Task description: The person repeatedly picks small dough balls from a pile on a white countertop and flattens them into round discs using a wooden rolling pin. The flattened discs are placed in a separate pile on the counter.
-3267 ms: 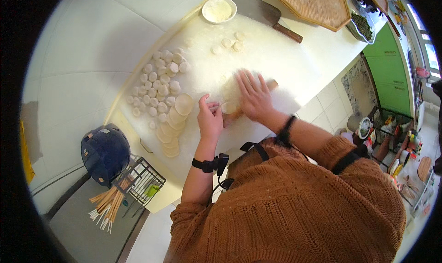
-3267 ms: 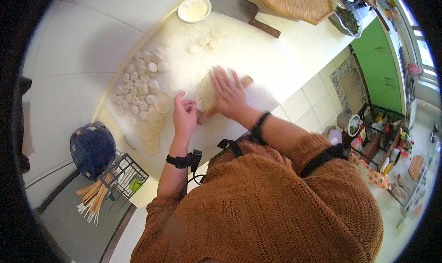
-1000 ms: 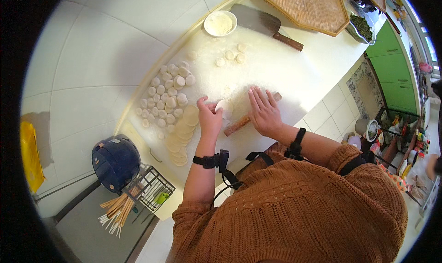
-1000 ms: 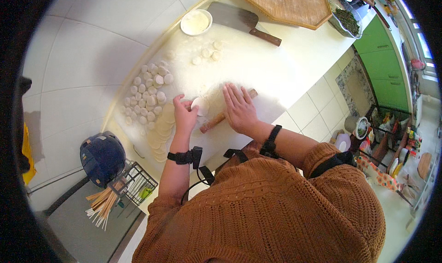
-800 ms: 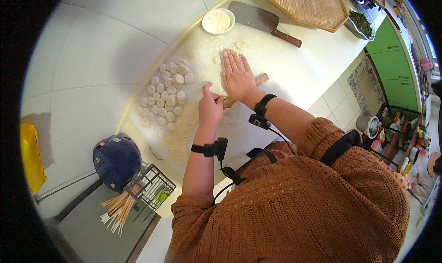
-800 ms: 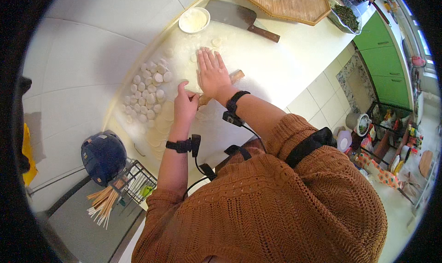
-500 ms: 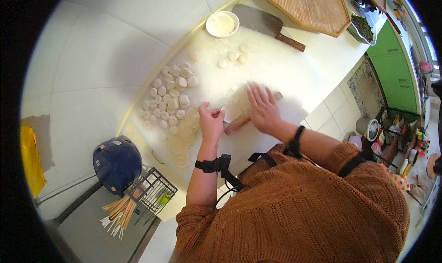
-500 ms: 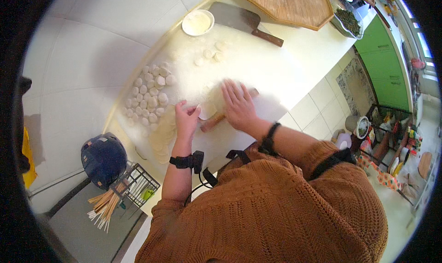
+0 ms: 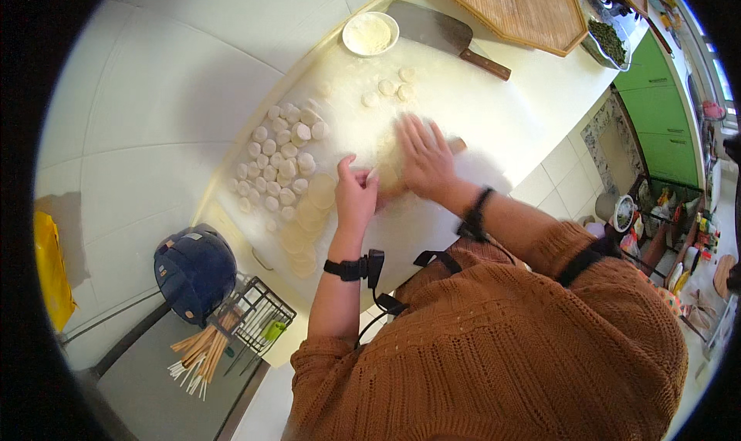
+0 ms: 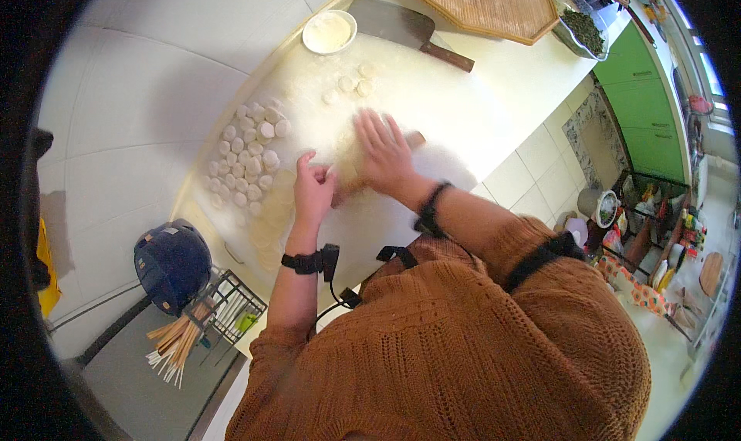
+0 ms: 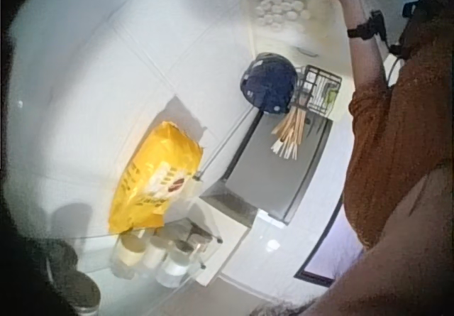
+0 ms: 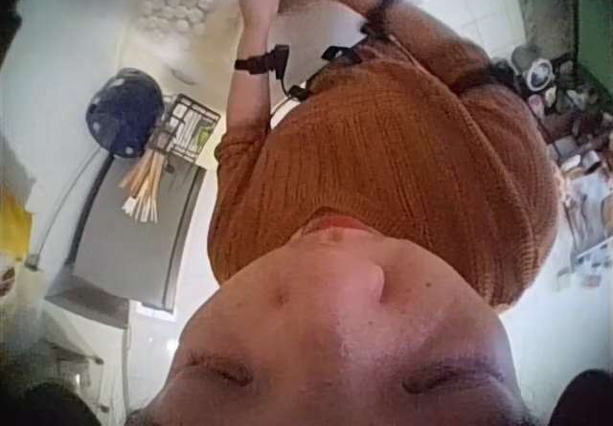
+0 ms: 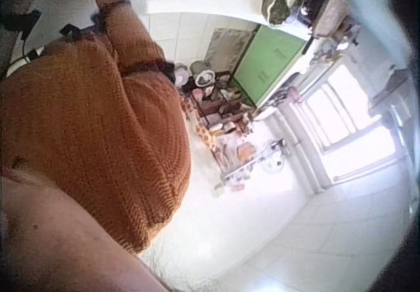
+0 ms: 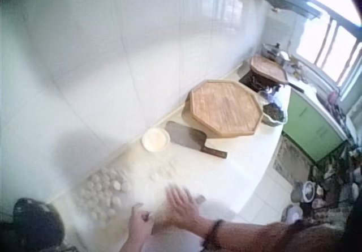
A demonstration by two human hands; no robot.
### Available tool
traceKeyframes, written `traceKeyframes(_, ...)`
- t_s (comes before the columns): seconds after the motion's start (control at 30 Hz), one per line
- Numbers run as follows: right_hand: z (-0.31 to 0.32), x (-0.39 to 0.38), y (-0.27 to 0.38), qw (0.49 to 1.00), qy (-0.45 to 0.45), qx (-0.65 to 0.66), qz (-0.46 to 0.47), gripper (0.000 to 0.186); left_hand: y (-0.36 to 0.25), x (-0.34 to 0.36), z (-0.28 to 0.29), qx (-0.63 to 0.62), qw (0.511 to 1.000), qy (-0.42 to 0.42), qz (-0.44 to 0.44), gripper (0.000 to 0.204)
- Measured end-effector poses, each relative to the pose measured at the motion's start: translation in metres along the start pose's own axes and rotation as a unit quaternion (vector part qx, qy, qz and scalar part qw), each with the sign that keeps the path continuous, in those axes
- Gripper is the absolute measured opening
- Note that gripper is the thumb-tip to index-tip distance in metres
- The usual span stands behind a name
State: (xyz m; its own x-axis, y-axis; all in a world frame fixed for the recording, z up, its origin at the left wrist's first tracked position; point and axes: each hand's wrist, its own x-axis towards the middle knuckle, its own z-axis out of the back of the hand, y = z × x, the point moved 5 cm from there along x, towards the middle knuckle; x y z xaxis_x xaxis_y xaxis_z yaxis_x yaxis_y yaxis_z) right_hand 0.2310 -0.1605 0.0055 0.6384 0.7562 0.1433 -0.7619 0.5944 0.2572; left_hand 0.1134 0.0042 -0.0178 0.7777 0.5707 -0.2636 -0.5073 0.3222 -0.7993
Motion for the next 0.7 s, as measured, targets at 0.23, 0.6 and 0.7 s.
traceKeyframes(0.23,0.003,0.001,-0.002,0.998,-0.031,0.058,-0.014,0.069,-0.006,0.03,0.001,-0.004,0.994,0.054,-0.092,0.062)
traceKeyframes(0.6,-0.012,0.046,0.003,0.998,-0.063,0.016,-0.022,0.069,-0.024,0.03,0.0,0.06,0.992,0.082,-0.078,0.057)
traceKeyframes(0.7,0.001,-0.006,0.002,0.999,-0.012,0.04,-0.01,0.069,-0.014,0.025,0.004,-0.024,0.996,0.048,-0.064,0.053)
